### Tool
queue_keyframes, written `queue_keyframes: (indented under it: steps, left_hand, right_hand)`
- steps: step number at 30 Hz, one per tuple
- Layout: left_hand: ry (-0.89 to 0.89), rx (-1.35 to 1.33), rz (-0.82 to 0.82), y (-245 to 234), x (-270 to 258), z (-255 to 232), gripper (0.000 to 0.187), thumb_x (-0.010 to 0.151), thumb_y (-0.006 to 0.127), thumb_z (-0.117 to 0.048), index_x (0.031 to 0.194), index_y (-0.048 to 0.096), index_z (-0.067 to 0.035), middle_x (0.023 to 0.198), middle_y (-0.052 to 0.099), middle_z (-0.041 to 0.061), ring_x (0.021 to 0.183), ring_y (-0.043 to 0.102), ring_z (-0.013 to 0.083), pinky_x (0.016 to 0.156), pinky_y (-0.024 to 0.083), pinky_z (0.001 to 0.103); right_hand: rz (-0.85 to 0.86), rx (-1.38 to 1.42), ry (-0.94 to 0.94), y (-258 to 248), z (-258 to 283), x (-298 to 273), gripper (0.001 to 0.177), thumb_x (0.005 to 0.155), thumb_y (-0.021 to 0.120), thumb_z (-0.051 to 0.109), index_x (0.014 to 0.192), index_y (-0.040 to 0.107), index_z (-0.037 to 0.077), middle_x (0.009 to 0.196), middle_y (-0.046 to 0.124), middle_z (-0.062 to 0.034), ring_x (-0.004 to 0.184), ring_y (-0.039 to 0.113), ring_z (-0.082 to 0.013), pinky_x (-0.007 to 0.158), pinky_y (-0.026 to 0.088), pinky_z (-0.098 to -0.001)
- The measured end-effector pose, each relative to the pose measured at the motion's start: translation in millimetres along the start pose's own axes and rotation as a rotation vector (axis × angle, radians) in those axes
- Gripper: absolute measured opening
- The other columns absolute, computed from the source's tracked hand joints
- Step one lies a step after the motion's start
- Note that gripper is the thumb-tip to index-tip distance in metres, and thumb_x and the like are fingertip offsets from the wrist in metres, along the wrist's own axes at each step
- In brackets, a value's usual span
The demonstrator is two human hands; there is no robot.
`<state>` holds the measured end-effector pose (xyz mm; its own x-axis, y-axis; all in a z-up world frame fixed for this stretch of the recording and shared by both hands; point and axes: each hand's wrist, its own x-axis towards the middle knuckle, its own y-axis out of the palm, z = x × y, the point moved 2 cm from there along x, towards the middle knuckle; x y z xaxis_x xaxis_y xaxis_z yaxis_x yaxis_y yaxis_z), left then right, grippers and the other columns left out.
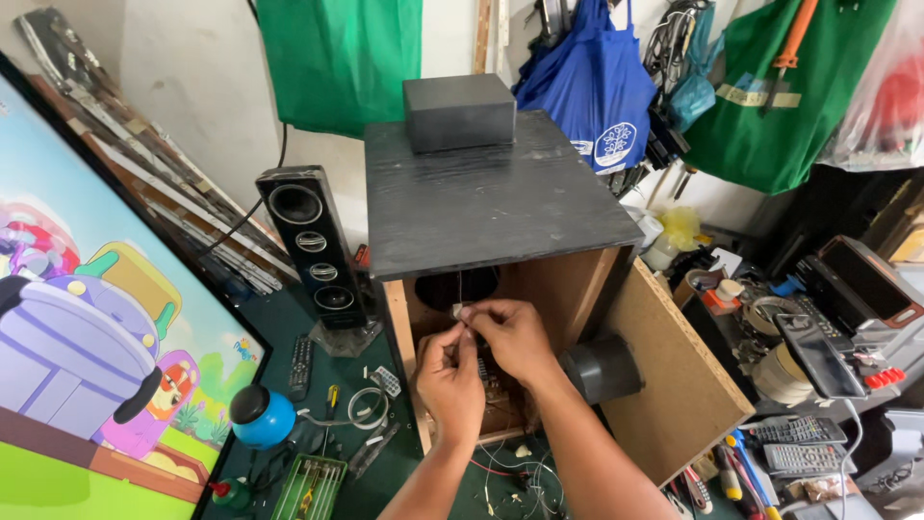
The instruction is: The person works on the internal wiring of a wooden speaker cabinet. They use a soldering iron to connect wires, strip wire ends with pliers, and apply electrical tape to insulate the connections. The person also uses a utility knife to cut tape and handles various tools on the workbench.
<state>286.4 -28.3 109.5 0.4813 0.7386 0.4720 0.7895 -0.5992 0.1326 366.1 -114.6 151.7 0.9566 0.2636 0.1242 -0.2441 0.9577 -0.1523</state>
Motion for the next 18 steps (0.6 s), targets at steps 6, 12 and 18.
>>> queue_keyframes:
  steps: [6,12,18]
  left_hand:
    - [-0.129,-0.077,-0.003,2.1,-4.9,7.7,0.009,0.096,0.075,-0.011,0.104,0.078,-0.008,0.097,0.080,0.005,0.087,0.077,0.0149,0.082,0.062,0.028]
    - [-0.353,-0.234,0.040,0.6,-7.8,5.4,0.016,0.101,0.070,-0.019,0.109,0.075,-0.006,0.092,0.077,0.006,0.078,0.066,0.0131,0.072,0.055,0.028]
    - [-0.527,-0.557,0.057,6.9,-9.9,18.6,0.016,0.107,0.065,-0.017,0.108,0.070,-0.001,0.069,0.054,0.005,0.058,0.046,0.0102,0.049,0.038,0.026]
  right_hand:
    - [0.012,0.059,0.076,6.5,0.1,-2.4,0.024,0.092,0.069,0.010,0.104,0.089,0.004,0.094,0.086,-0.0055,0.087,0.073,-0.0103,0.080,0.057,-0.0261]
    - [-0.017,0.463,0.156,14.5,-18.0,1.2,0.016,0.087,0.083,0.003,0.101,0.087,-0.003,0.094,0.084,-0.0149,0.086,0.072,-0.0174,0.081,0.057,-0.0290]
    - [0.007,0.694,0.299,18.3,-17.5,-2.1,0.016,0.086,0.086,0.001,0.101,0.083,-0.004,0.080,0.076,-0.0116,0.069,0.066,-0.0175,0.064,0.054,-0.0272]
